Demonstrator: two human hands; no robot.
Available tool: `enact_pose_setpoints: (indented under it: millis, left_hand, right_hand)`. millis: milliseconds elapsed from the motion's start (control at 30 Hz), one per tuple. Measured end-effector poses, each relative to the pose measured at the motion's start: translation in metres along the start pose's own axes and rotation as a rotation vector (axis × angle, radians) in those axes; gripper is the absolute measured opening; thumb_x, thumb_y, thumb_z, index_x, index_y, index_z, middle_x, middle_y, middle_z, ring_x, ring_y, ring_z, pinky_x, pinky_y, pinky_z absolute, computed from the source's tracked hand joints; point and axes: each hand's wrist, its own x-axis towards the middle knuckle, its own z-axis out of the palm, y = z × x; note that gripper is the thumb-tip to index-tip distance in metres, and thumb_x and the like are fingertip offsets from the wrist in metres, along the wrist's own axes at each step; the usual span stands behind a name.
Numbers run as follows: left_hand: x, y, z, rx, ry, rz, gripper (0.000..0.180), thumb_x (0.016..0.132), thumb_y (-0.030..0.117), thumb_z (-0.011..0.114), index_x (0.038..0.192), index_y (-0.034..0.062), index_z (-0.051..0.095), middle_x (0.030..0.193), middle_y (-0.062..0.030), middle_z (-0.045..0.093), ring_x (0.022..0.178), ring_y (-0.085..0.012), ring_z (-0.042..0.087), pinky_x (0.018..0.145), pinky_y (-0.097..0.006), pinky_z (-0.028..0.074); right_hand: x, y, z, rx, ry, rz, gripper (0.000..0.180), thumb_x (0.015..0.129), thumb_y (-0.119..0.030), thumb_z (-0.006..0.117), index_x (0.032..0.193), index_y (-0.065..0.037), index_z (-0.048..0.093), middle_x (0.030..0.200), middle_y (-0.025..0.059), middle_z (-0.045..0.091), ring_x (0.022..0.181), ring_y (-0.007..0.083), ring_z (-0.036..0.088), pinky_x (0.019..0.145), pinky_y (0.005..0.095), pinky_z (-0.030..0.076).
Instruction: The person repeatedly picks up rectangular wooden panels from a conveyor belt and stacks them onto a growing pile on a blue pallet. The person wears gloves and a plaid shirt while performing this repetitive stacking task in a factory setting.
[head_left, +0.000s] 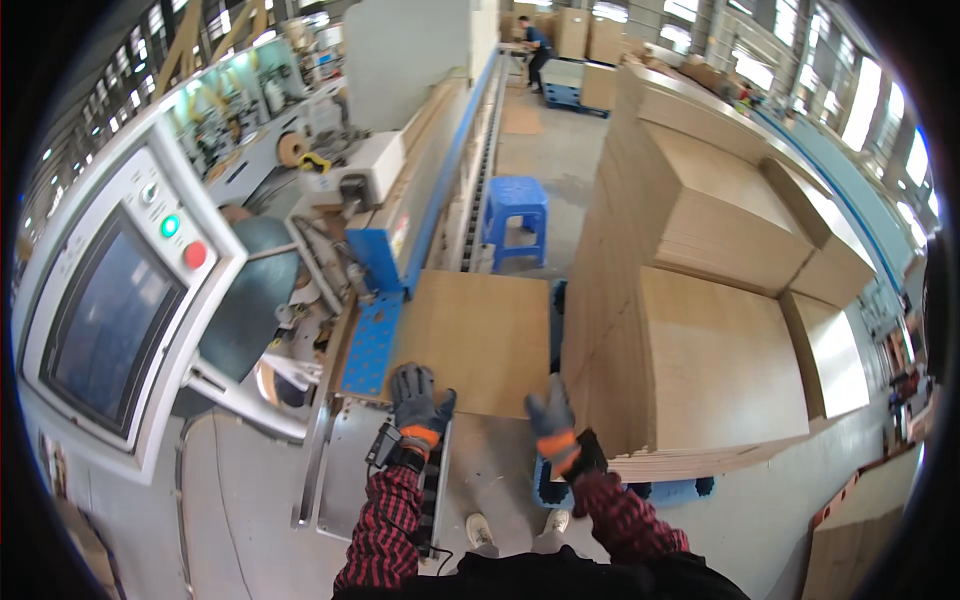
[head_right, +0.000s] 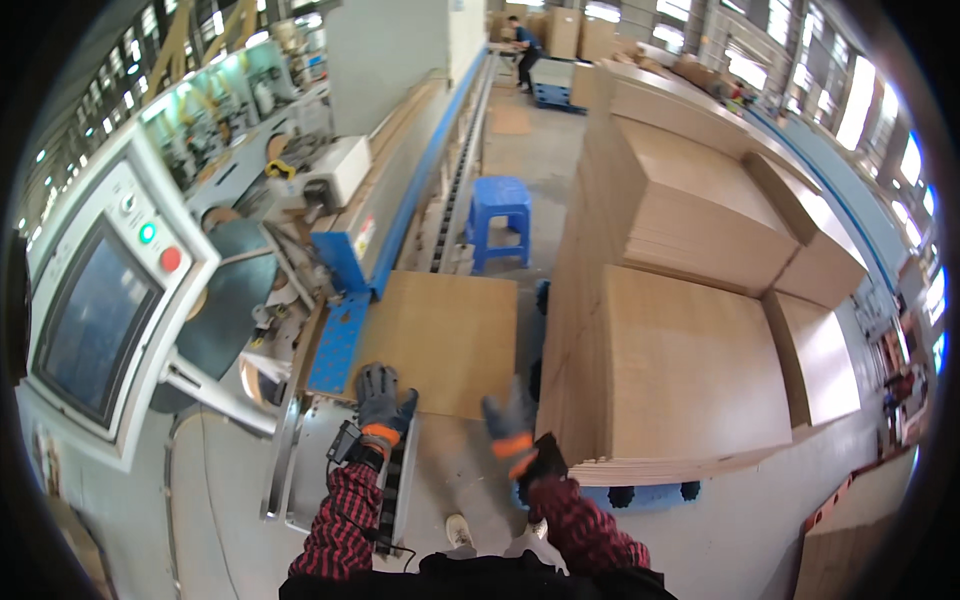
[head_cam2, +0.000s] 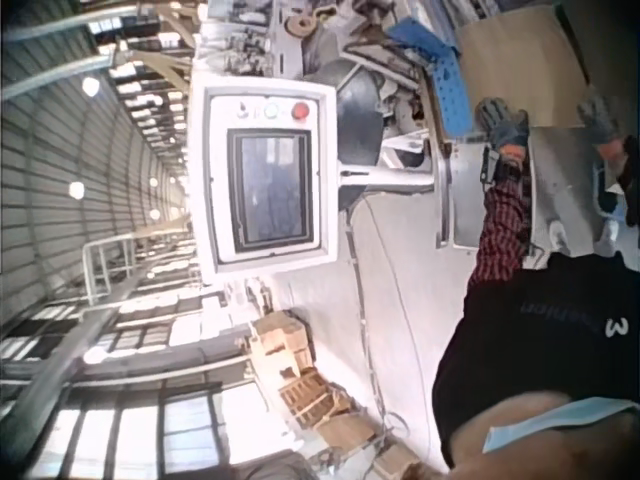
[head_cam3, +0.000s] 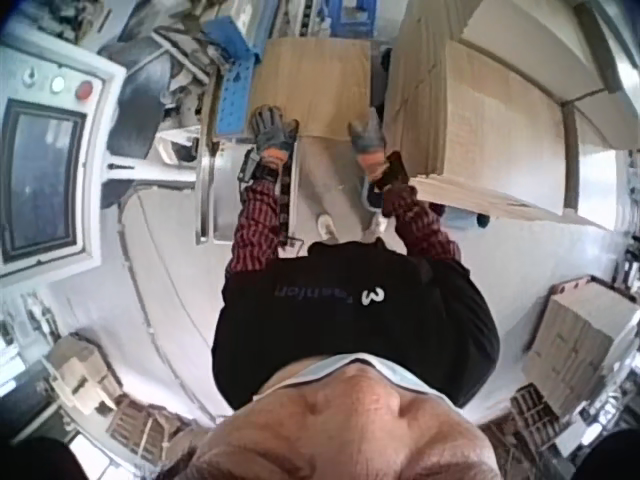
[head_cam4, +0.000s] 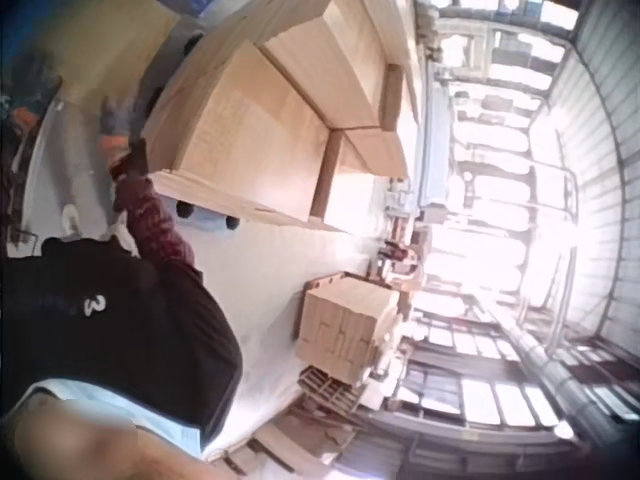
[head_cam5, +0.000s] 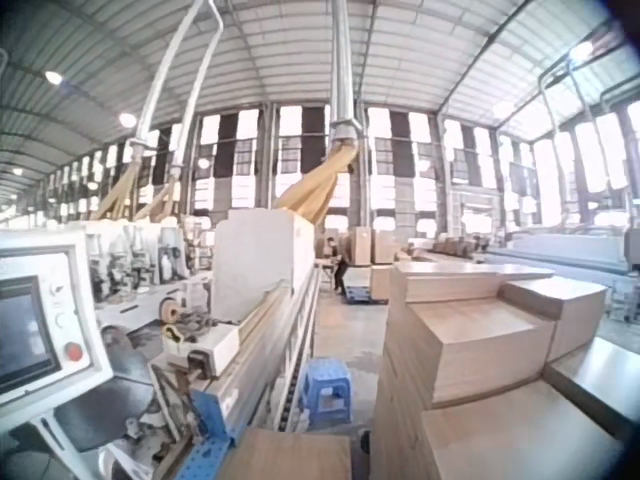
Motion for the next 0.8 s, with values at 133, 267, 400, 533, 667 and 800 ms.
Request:
enact_pose_setpoints:
  millis: [133, 267, 400, 533, 667, 800]
  left_hand:
    - [0.039, 0.002, 0.026, 0.031, 0.110, 0.046, 0.062, 0.081, 0.047, 0.045, 0.120, -0.0020, 0.044, 0.128, -0.0241, 0.036, 0.122, -0.0401, 0.028, 0.103, -0.049, 0.017]
    - [0.058, 0.051, 0.027, -0.055, -0.176, -0.072, 0.057, 0.083, 0.042, 0.045, 0.121, -0.0011, 0.043, 0.129, -0.0241, 0.036, 0.119, -0.0385, 0.035, 0.101, -0.048, 0.023]
    - [0.022, 0.196, -0.024, -1.010, -0.275, 0.102, 0.046, 0.089, 0.031, 0.046, 0.122, -0.0007, 0.044, 0.125, -0.0189, 0.045, 0.117, -0.0322, 0.041, 0.093, -0.034, 0.038]
    - [0.012, 0.297, -0.094, -1.589, -0.690, -0.139, 0.066, 0.083, 0.045, 0.051, 0.127, -0.0020, 0.038, 0.125, -0.0253, 0.043, 0.116, -0.0345, 0.042, 0.098, -0.034, 0.032]
    - [0.017, 0.320, -0.122, -1.185, -0.662, -0.306, 0.071, 0.080, 0.047, 0.052, 0.128, -0.0021, 0.035, 0.127, -0.0269, 0.040, 0.118, -0.0356, 0.040, 0.099, -0.035, 0.030]
    - [0.016, 0.298, -0.111, -1.352, -0.463, -0.407, 0.066, 0.081, 0.039, 0.054, 0.129, -0.0017, 0.035, 0.128, -0.0248, 0.040, 0.118, -0.0334, 0.041, 0.098, -0.035, 0.031]
  right_hand:
    - [-0.071, -0.034, -0.152, 0.067, -0.193, -0.450, 0.055, 0.077, -0.019, 0.061, 0.122, 0.004, 0.041, 0.120, 0.0231, 0.048, 0.111, 0.0325, 0.047, 0.095, 0.0407, 0.036]
    - [-0.028, 0.028, -0.299, -0.520, 0.430, -0.245, 0.039, 0.080, -0.017, 0.058, 0.114, -0.001, 0.047, 0.110, 0.0189, 0.052, 0.105, 0.0320, 0.049, 0.091, 0.0403, 0.038]
    - [0.050, 0.128, -0.403, -0.972, 0.586, 0.419, 0.052, 0.077, -0.045, 0.053, 0.105, -0.001, 0.055, 0.113, 0.0173, 0.053, 0.104, 0.0338, 0.048, 0.090, 0.0405, 0.037]
    - [0.073, 0.172, -0.444, -0.854, 0.409, 0.635, 0.055, 0.074, -0.049, 0.052, 0.105, -0.004, 0.059, 0.106, 0.0214, 0.056, 0.104, 0.0350, 0.050, 0.089, 0.0403, 0.039]
    - [0.061, 0.166, -0.437, -0.881, 0.519, 0.560, 0.057, 0.074, -0.052, 0.051, 0.100, -0.002, 0.060, 0.105, 0.0248, 0.055, 0.105, 0.0370, 0.048, 0.090, 0.0402, 0.038]
    - [0.031, 0.164, -0.436, -0.959, 0.349, 0.488, 0.051, 0.075, -0.050, 0.053, 0.070, 0.000, 0.059, 0.082, 0.0250, 0.057, 0.085, 0.0374, 0.052, 0.078, 0.0425, 0.040]
